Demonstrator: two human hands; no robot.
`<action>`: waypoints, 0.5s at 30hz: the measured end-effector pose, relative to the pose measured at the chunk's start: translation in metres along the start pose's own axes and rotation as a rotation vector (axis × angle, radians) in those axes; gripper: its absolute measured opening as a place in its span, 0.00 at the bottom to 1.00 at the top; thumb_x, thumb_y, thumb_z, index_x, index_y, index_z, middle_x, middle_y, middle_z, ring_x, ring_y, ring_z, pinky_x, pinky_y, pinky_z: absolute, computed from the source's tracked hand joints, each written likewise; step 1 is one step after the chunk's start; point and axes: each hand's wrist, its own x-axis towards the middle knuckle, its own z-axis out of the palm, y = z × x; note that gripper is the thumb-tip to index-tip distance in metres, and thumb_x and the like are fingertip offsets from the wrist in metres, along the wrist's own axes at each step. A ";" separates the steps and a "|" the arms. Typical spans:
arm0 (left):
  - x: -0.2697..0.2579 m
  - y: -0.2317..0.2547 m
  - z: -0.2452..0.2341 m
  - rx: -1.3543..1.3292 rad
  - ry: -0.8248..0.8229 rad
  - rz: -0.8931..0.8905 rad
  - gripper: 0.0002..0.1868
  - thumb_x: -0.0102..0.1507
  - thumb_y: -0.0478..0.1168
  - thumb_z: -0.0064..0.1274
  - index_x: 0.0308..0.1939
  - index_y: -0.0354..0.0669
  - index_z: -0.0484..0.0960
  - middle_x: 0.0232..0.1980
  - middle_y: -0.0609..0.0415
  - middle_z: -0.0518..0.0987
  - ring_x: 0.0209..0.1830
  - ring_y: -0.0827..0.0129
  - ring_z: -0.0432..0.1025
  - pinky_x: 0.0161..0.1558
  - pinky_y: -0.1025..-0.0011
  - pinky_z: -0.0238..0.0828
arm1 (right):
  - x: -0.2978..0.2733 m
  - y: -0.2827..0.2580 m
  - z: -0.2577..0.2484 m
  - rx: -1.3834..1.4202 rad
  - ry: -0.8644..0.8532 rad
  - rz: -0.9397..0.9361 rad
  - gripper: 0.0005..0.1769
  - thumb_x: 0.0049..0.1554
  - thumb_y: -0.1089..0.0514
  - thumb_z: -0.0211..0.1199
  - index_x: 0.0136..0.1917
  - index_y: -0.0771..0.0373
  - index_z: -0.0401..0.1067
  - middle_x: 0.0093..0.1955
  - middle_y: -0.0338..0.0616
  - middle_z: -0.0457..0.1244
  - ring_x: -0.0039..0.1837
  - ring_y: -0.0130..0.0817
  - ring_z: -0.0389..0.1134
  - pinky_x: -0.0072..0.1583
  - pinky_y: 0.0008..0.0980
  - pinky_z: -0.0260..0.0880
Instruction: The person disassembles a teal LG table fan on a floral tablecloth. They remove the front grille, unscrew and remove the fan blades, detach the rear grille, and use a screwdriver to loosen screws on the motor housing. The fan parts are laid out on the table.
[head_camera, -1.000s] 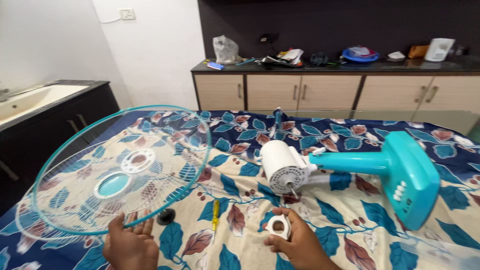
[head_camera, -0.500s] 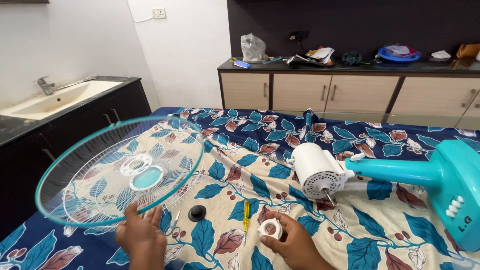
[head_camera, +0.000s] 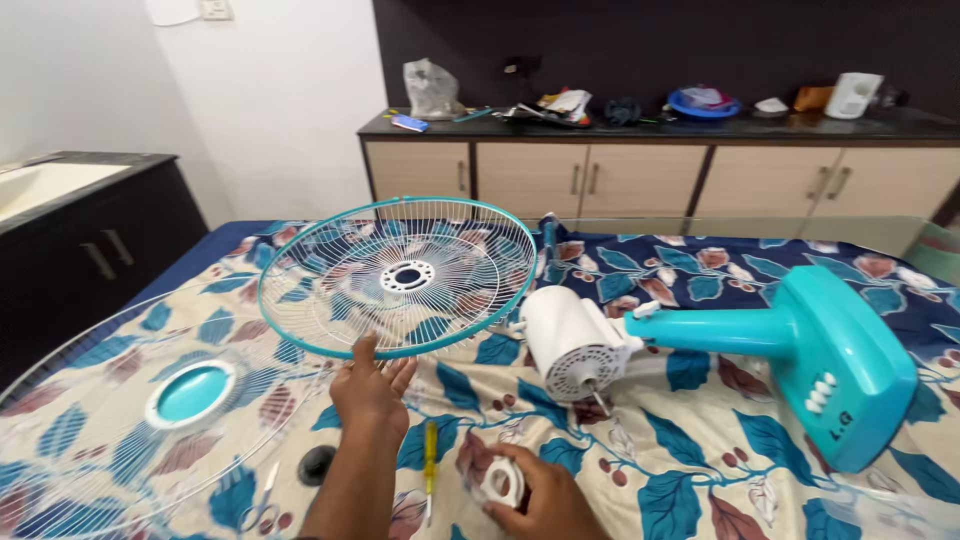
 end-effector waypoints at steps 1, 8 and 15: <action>0.006 -0.009 0.008 -0.002 -0.006 -0.012 0.24 0.63 0.43 0.59 0.52 0.29 0.67 0.51 0.40 0.73 0.43 0.50 0.77 0.43 0.59 0.84 | 0.001 0.004 0.000 0.010 -0.008 0.010 0.37 0.45 0.54 0.75 0.67 0.55 0.70 0.47 0.46 0.75 0.51 0.31 0.80 0.55 0.30 0.77; 0.055 -0.057 0.053 -0.016 -0.056 -0.151 0.38 0.64 0.48 0.56 0.69 0.26 0.59 0.65 0.30 0.69 0.52 0.42 0.77 0.48 0.60 0.83 | 0.010 0.033 0.004 0.014 0.033 -0.046 0.38 0.45 0.48 0.80 0.66 0.57 0.71 0.53 0.48 0.75 0.59 0.34 0.78 0.60 0.31 0.73; 0.090 -0.076 0.035 0.360 -0.089 -0.256 0.42 0.70 0.58 0.45 0.74 0.27 0.51 0.71 0.33 0.63 0.58 0.46 0.76 0.56 0.64 0.79 | 0.020 0.051 0.005 0.092 -0.001 0.116 0.33 0.51 0.48 0.72 0.69 0.53 0.72 0.56 0.46 0.74 0.62 0.35 0.77 0.67 0.30 0.70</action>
